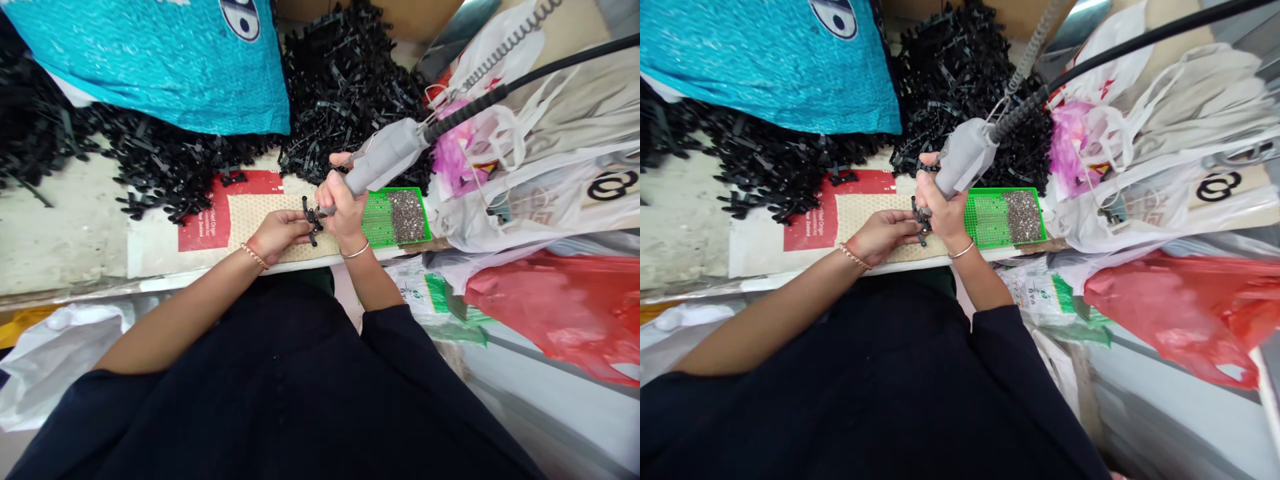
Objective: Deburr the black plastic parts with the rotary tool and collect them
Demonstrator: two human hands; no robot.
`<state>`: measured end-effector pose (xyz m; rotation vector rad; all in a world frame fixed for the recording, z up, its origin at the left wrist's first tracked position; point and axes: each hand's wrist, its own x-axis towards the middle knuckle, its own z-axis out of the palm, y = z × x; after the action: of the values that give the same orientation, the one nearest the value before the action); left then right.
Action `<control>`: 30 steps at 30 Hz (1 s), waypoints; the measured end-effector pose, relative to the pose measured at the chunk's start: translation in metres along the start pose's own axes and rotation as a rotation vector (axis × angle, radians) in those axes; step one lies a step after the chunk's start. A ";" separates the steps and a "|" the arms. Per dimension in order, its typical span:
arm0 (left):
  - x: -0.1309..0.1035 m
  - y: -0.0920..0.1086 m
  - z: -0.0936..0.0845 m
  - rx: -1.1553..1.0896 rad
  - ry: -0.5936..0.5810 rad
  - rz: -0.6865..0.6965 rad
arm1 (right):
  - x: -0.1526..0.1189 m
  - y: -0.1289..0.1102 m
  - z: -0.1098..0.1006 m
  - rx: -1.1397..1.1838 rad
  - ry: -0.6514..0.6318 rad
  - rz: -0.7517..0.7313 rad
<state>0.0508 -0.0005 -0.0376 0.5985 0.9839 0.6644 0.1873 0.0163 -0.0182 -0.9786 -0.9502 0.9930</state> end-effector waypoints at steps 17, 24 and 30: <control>-0.001 0.001 0.001 0.009 -0.007 -0.001 | -0.001 0.001 -0.004 -0.048 -0.016 0.067; -0.001 0.000 0.001 0.019 -0.016 0.012 | -0.004 -0.004 -0.001 -0.023 -0.010 0.011; 0.000 0.000 0.000 0.028 -0.023 0.020 | -0.005 -0.005 -0.001 -0.097 0.006 0.043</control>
<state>0.0507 -0.0009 -0.0378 0.6406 0.9685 0.6614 0.1884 0.0100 -0.0146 -1.0863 -0.9839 0.9867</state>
